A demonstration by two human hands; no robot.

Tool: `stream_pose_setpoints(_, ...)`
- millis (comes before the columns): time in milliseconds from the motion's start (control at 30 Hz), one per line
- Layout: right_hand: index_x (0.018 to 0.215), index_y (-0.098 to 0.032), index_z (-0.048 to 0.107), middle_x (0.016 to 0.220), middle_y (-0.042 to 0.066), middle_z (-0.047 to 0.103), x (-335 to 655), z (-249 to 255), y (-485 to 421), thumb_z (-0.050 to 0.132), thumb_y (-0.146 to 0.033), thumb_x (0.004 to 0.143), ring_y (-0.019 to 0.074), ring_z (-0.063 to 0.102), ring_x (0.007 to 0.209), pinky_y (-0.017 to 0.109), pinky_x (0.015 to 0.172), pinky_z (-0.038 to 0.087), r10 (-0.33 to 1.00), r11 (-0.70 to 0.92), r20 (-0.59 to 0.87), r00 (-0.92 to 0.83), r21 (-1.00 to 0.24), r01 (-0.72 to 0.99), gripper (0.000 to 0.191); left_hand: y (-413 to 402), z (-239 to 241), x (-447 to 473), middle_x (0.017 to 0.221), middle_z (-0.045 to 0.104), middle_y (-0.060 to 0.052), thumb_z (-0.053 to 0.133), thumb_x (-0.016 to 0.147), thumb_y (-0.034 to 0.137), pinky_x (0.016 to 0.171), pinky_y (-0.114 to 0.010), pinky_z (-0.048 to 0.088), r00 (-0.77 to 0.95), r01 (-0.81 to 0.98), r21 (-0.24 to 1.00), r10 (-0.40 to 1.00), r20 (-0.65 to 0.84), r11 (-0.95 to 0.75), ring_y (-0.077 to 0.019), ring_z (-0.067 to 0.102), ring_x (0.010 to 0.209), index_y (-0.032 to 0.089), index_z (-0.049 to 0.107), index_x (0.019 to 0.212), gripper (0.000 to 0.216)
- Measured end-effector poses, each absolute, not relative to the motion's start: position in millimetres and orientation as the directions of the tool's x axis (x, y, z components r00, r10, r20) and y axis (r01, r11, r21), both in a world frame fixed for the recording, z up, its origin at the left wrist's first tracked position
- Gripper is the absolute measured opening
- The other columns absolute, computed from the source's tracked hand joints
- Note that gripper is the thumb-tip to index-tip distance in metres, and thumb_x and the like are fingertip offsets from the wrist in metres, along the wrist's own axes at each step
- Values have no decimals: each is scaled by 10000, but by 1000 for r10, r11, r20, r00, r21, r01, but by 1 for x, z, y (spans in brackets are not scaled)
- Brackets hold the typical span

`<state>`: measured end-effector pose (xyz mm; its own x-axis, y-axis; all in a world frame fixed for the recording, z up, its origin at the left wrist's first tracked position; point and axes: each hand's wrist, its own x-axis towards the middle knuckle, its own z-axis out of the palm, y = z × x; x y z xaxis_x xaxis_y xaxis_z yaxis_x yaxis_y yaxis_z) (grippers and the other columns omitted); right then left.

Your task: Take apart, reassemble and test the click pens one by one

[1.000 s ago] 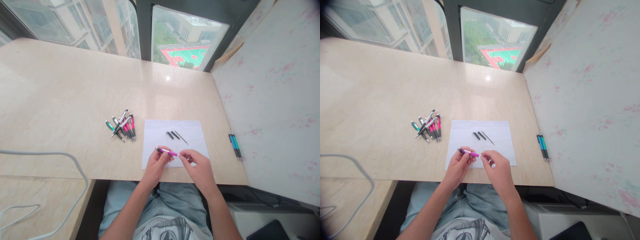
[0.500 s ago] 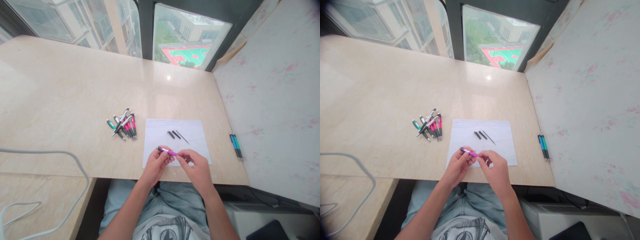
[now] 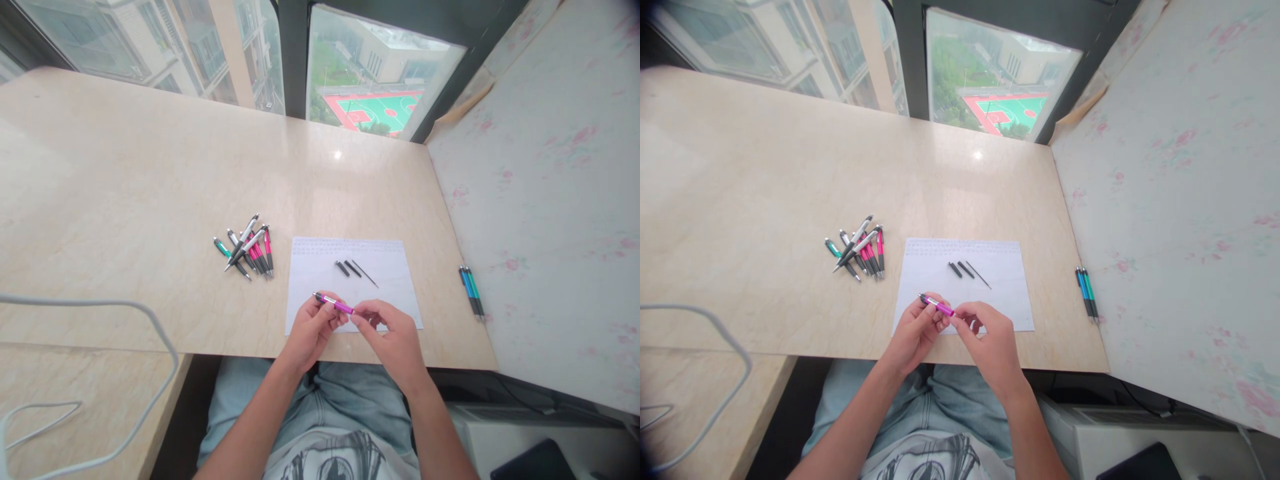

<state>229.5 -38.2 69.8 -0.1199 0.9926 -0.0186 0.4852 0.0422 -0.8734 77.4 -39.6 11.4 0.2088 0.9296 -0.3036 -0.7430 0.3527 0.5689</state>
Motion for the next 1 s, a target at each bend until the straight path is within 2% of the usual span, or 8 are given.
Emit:
stream_pose_setpoints(233,902,-221,687,868,25,707,244,57,-30,602,-281,886,164,623,731,277,642,500,995,85,36,-96,-810,580,105,-41,7,78,829,666,-48,678,866,257,731,-238,479,200,-772,538,932,-302,340,-108,595,736,138,657,929,136)
stream_pose_setpoints(300,934,-208,680,896,40,697,255,45,-23,570,-265,894,173,613,729,292,634,490,996,85,88,-30,-729,679,131,-40,6,78,851,676,-57,682,863,247,730,-234,487,197,-787,513,927,-320,344,-108,606,740,136,652,939,138)
stream_pose_setpoints(400,1004,-191,682,960,73,681,271,25,-12,572,-277,880,201,596,749,360,732,486,988,75,156,13,-549,832,187,-39,7,76,851,666,-48,694,851,244,700,-217,492,208,-831,429,912,-352,355,-95,598,706,138,644,941,148)
stream_pose_setpoints(500,1022,-184,686,970,87,669,278,8,-6,569,-289,879,224,599,800,380,777,484,983,61,179,28,-469,881,213,-38,8,72,829,629,-20,710,832,231,679,-204,491,198,-887,324,904,-378,329,-78,570,671,149,636,933,149)
stream_pose_setpoints(767,998,-190,695,982,84,659,272,-8,-3,562,-307,890,219,607,820,342,741,493,983,26,171,64,-478,878,208,-39,12,64,819,556,-9,673,822,173,647,-210,476,222,-945,148,906,-360,290,-77,510,647,162,612,903,101)
stream_pose_setpoints(1000,1002,-196,693,972,78,660,264,-1,7,550,-284,891,209,593,811,344,768,471,981,79,195,12,-450,889,201,-38,14,63,796,523,-5,634,849,175,619,-201,457,222,-957,98,907,-359,273,-74,494,637,155,602,889,55)
